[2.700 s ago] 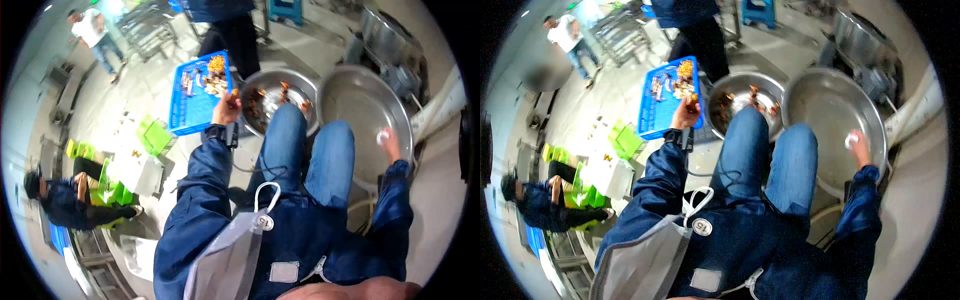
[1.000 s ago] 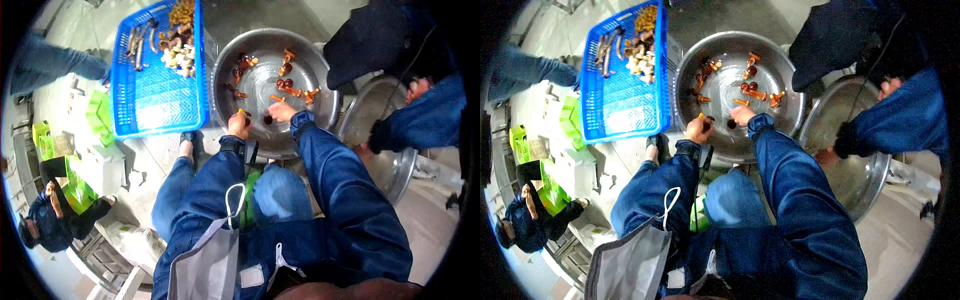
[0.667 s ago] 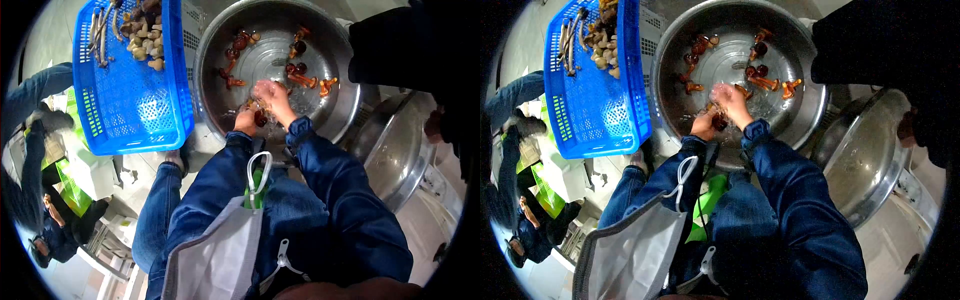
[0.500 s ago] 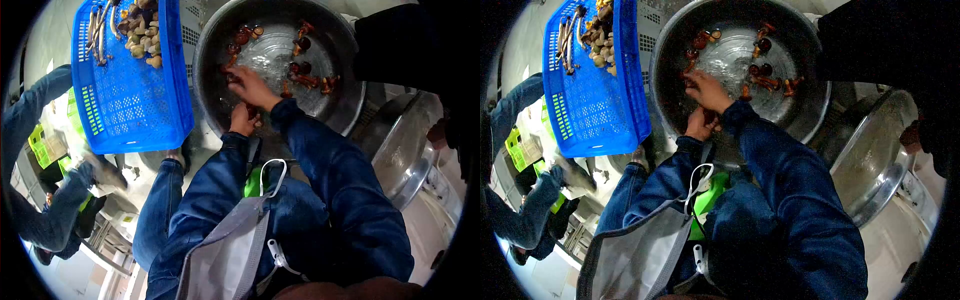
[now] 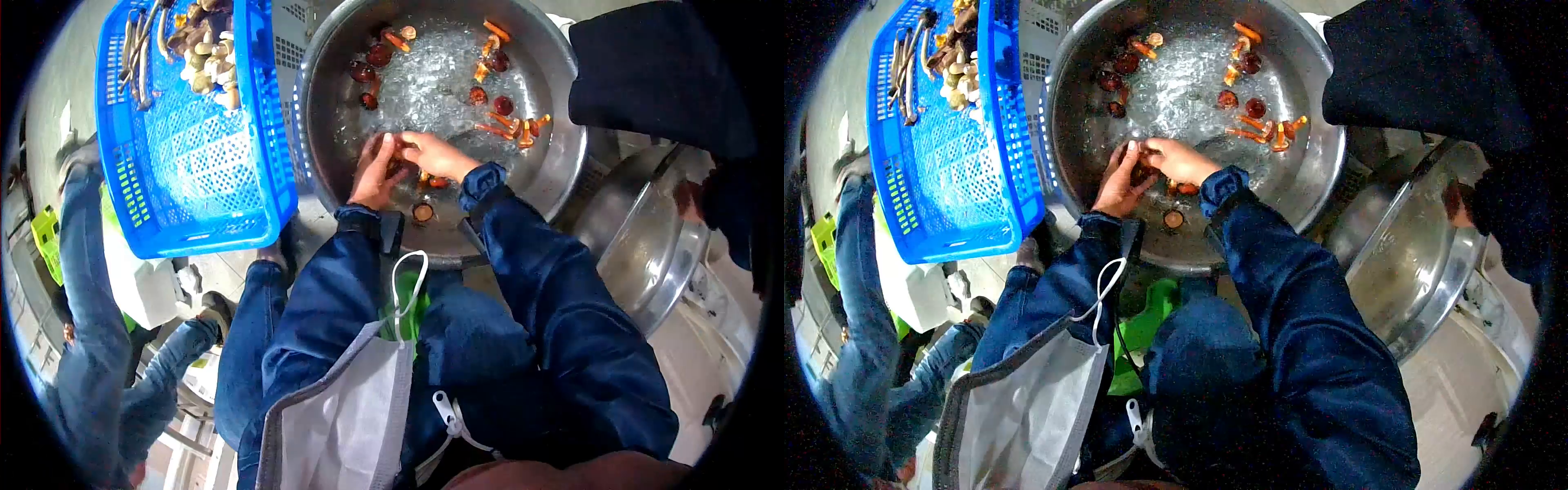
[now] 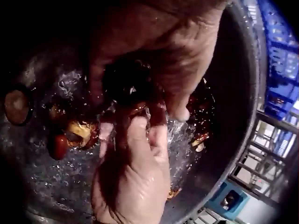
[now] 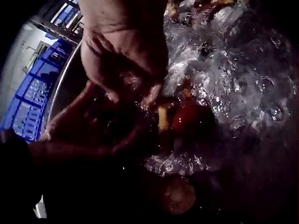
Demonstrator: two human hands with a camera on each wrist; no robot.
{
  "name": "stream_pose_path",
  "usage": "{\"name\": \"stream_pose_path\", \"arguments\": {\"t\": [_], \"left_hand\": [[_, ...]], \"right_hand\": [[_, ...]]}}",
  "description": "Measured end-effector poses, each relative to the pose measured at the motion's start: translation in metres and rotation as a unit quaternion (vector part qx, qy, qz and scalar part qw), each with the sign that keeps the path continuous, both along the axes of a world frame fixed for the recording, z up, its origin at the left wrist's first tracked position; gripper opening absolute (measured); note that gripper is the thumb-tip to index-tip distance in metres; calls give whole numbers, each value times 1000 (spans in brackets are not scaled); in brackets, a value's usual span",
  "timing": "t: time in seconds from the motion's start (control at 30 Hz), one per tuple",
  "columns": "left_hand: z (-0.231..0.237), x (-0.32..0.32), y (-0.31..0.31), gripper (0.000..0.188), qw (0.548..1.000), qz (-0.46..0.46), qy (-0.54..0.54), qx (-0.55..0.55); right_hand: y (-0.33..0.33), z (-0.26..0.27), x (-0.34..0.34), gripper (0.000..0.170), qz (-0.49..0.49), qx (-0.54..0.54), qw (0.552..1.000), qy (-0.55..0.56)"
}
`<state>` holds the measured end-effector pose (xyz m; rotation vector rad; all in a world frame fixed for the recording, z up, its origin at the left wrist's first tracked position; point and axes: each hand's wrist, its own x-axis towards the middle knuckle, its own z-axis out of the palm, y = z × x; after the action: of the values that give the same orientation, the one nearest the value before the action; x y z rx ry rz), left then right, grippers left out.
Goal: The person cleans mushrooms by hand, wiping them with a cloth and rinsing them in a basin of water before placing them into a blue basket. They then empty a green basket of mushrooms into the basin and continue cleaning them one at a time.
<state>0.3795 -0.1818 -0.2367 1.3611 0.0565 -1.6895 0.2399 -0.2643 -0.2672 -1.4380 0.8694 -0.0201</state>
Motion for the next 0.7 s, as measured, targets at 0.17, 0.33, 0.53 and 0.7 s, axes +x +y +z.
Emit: {"name": "stream_pose_path", "arguments": {"t": [0.17, 0.33, 0.53, 0.7], "left_hand": [[-12, 5, 5, 31, 989, 121, -25, 80], [-34, -12, 21, 34, 997, -32, -73, 21], [-20, 4, 25, 28, 994, 105, -23, 0], [-9, -5, 19, 32, 984, 142, 79, 74]], "right_hand": [[-50, 28, 23, 41, -106, -181, 976, 64], [-44, 0, 84, 46, 45, -532, 845, 31], [-28, -73, 27, 29, -133, -116, 984, 35], [1, -22, 14, 47, -98, 26, 983, 155]]}}
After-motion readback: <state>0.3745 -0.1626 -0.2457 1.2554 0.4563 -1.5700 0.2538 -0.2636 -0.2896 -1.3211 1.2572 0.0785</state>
